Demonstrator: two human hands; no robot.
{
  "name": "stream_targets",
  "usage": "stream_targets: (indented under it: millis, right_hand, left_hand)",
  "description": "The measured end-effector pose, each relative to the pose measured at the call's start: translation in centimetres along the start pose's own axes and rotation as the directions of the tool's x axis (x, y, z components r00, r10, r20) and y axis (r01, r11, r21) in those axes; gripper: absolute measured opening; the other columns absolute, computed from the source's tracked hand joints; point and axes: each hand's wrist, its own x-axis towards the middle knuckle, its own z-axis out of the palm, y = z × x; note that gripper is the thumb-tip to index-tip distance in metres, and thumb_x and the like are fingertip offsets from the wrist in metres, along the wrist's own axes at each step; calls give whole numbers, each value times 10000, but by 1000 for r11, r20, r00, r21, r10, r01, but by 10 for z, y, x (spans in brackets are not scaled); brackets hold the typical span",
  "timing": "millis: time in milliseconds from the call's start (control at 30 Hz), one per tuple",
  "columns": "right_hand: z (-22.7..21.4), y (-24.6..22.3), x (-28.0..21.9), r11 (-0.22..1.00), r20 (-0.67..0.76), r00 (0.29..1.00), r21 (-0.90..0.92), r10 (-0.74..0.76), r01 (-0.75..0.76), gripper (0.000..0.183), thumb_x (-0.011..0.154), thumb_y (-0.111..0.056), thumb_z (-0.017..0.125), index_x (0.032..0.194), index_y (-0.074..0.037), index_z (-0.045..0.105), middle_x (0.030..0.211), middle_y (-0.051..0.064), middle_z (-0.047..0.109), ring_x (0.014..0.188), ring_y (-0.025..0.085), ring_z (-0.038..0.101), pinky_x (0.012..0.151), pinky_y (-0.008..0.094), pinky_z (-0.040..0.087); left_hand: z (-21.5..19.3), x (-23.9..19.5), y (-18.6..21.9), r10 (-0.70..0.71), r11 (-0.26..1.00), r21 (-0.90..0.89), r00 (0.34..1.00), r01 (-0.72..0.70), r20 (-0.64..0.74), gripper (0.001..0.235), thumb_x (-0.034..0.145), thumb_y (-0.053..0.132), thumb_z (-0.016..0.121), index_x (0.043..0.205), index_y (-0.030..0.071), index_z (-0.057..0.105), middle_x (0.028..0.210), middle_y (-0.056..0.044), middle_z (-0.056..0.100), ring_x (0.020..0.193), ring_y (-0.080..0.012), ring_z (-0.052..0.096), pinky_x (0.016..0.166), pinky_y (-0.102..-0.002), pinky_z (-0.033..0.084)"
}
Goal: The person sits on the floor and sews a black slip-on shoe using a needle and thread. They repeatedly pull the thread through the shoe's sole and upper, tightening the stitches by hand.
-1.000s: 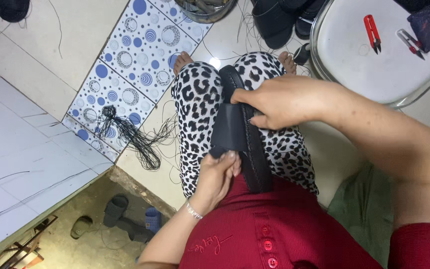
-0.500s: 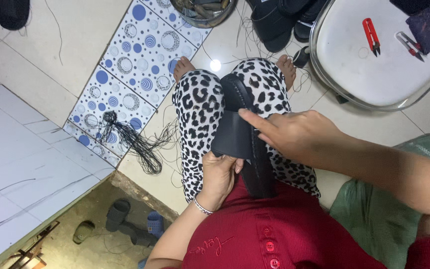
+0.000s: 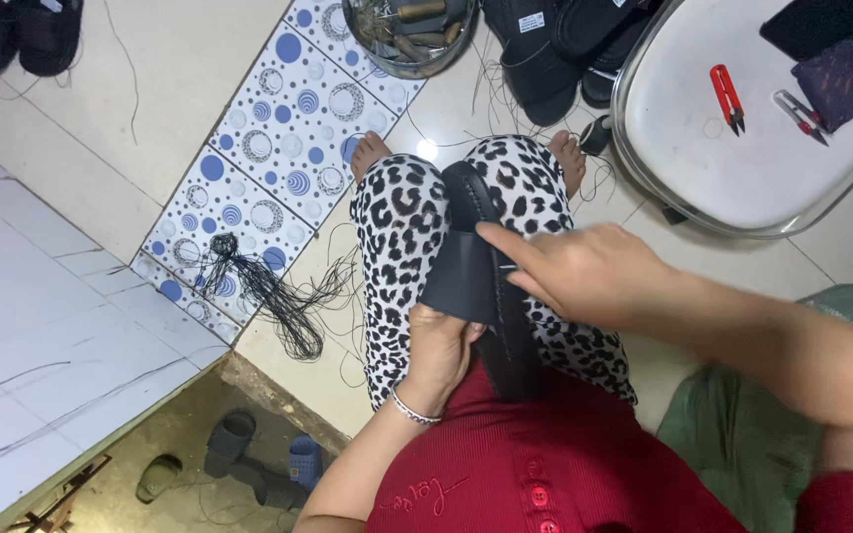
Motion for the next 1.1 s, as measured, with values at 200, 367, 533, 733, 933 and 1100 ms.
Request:
stream_targets:
  millis: [200, 367, 533, 733, 933, 1100]
  right_hand:
    - [-5, 27, -77, -105, 395, 897, -918, -197, 381, 412, 1031, -6, 457, 1061, 167, 830, 630, 102, 735, 936, 365, 762, 1255, 549, 180]
    - [-4, 35, -74, 652, 223, 761, 404, 610, -641, 838, 739, -615, 585, 1561, -470, 520, 690, 13, 602, 578, 152, 489, 647, 296, 470]
    - [44, 31, -38, 588, -385, 923, 748, 8, 307, 169, 924, -231, 703, 904, -92, 796, 927, 56, 774, 792, 169, 730, 716, 307, 598]
    - [14, 18, -50, 839, -436, 900, 487, -7, 243, 236, 859, -227, 762, 1026, -61, 764, 974, 120, 730, 841, 223, 702, 711, 335, 606]
    - [52, 26, -33, 578, -387, 919, 767, 68, 280, 143, 939, -187, 710, 933, -60, 774, 1033, 121, 740, 858, 203, 702, 732, 345, 588]
    - [24, 15, -48, 554, -471, 871, 693, -137, 462, 141, 961, -169, 654, 903, -99, 762, 990, 82, 773, 861, 205, 750, 704, 337, 592]
  left_hand:
    - [27, -14, 42, 17, 1000, 7, 992, -18, 128, 402, 872, 45, 752, 544, 73, 520, 441, -65, 477, 386, -115, 417, 442, -236, 328]
    - [29, -23, 74, -190, 948, 292, 962, 128, 197, 427, 919, -149, 604, 607, 107, 461, 487, 8, 412, 420, -84, 363, 433, -226, 256]
    - [-21, -41, 77, -13, 785, 618, 997, -34, 72, 107, 861, -20, 767, 758, -26, 741, 469, -85, 550, 448, -134, 429, 444, -266, 354]
    - [-30, -34, 78, 137, 614, 753, 971, -237, 194, 59, 850, 58, 809, 798, 36, 791, 516, -28, 571, 557, -111, 463, 528, -281, 425]
    - [-52, -17, 68, 157, 529, 798, 957, -289, 243, 221, 841, 63, 808, 640, 37, 719, 435, -44, 507, 480, -146, 413, 478, -303, 385]
    - [-53, -14, 82, 153, 472, 828, 953, -304, 262, 354, 837, 74, 809, 530, 42, 635, 394, -64, 510, 440, -140, 409, 454, -294, 358]
